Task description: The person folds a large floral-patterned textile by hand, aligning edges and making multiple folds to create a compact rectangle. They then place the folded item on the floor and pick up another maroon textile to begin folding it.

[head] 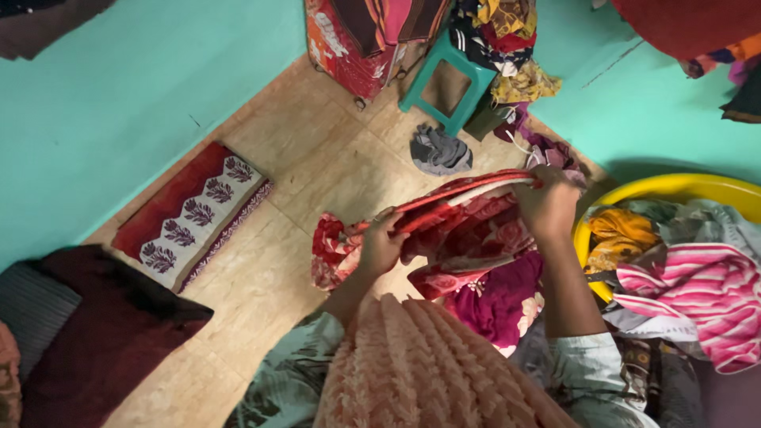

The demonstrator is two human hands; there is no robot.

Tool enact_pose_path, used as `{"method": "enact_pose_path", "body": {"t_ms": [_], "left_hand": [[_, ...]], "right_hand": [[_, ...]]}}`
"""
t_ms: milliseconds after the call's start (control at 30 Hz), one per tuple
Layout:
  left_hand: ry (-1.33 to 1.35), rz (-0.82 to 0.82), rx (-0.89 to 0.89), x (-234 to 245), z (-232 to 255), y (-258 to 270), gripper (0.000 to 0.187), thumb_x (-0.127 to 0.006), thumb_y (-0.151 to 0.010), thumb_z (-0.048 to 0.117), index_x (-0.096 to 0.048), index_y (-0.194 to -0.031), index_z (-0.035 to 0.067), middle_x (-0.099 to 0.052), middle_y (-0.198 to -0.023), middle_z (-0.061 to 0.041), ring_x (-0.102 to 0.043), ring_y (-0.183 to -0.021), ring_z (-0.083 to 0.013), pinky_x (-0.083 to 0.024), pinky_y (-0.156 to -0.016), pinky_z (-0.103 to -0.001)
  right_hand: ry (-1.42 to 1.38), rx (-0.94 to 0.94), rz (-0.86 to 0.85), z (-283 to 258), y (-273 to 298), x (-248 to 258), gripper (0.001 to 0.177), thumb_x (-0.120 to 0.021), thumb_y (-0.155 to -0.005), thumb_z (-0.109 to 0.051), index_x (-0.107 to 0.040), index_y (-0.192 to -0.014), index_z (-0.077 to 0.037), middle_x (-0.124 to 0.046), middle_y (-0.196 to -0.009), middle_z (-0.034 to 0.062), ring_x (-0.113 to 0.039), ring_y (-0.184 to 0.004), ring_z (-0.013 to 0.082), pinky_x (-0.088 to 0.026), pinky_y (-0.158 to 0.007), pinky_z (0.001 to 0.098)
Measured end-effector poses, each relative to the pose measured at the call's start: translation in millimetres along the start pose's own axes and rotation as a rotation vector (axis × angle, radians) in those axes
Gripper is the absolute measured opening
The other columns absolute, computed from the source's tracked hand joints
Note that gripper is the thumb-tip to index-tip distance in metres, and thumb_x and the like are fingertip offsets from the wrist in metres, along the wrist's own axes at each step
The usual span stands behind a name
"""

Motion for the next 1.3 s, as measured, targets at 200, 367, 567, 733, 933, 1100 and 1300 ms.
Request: {"method": "enact_pose_path", "body": {"t_ms": [200,367,567,733,933,1100,1300], "left_hand": [[-0.05,-0.267,0.037,33.1,1.3,-11.0,0.034,-0.082,-0.084,0.01,-0.074,-0.116,0.001,-0.071,-0.123,-0.014,-0.074,-0.1,-0.0241,-0.059,-0.088,-0.034],[0.039,-0.291,0.108,54.4,23.8,-17.7,0.021,-0.077,-0.089,0.013,-0.074,-0.107,0.001,-0.076,-0.1,-0.01,-0.075,-0.087,-0.0172,-0.059,-0.08,-0.031],[-0.034,-0.265,0.06,80.0,57.1,-19.7,0.016,-0.069,-0.097,0.014,-0.068,-0.11,0.004,-0.075,-0.093,-0.01,-0.07,-0.082,-0.0179,-0.055,-0.076,-0.032],[-0.095,-0.187,0.067,91.1,63.6,-13.2,0.022,-0.067,-0.096,0.013,-0.063,-0.116,0.006,-0.074,-0.093,-0.012,-0.071,-0.083,-0.023,-0.054,-0.076,-0.033],[-0.176,-0.225,-0.103,85.6,60.2,-17.6,0.03,-0.069,-0.096,0.024,-0.068,-0.115,0.001,-0.071,-0.094,-0.019,-0.068,-0.084,-0.0288,-0.053,-0.075,-0.04],[-0.196,-0.394,0.125,69.9,31.7,-14.1,0.038,-0.07,-0.096,0.038,-0.07,-0.101,0.0,-0.068,-0.083,-0.02,-0.066,-0.072,-0.0278,-0.052,-0.069,-0.04],[-0.322,-0.063,0.194,138.4,-23.5,-55.7,0.029,-0.063,-0.097,0.032,-0.071,-0.111,0.009,-0.073,-0.088,-0.017,-0.07,-0.074,-0.0292,-0.055,-0.069,-0.042]], "right_hand": [[-0.121,-0.037,-0.176,58.8,2.3,-33.7,0.034,-0.088,-0.075,-0.021,-0.078,-0.101,-0.001,-0.072,-0.08,0.0156,-0.068,-0.067,0.0242,-0.054,-0.065,0.0369],[-0.218,-0.177,-0.263,97.2,15.8,-62.0,0.041,-0.091,-0.074,-0.023,-0.076,-0.104,0.001,-0.071,-0.076,0.0119,-0.064,-0.063,0.0165,-0.052,-0.061,0.0337],[-0.264,-0.215,-0.32,99.5,22.1,-75.3,0.039,-0.093,-0.075,-0.022,-0.075,-0.098,0.004,-0.069,-0.071,0.0126,-0.061,-0.059,0.0156,-0.049,-0.056,0.0345],[-0.31,-0.235,-0.349,81.2,20.1,-75.1,0.035,-0.091,-0.077,-0.023,-0.074,-0.094,0.001,-0.068,-0.069,0.0097,-0.06,-0.055,0.0139,-0.048,-0.053,0.0339],[-0.301,-0.215,-0.349,58.7,13.7,-71.6,0.031,-0.091,-0.076,-0.021,-0.074,-0.091,0.001,-0.066,-0.066,0.011,-0.059,-0.055,0.0158,-0.048,-0.054,0.0347],[-0.434,-0.361,-0.442,66.1,22.4,-84.4,0.029,-0.087,-0.081,-0.022,-0.073,-0.093,0.001,-0.07,-0.069,0.0101,-0.068,-0.059,0.0155,-0.051,-0.053,0.0346],[-0.304,-0.188,-0.716,123.6,39.2,-118.3,0.049,-0.082,-0.077,-0.018,-0.068,-0.123,-0.006,-0.073,-0.082,0.0126,-0.071,-0.062,0.0213,-0.056,-0.054,0.036]]}}
Point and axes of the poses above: each hand's wrist, its own y-axis away from the middle knuckle, its own x-axis out of the back of the hand, z = x × y, the point moved 6 cm from there along -y, towards the middle knuckle
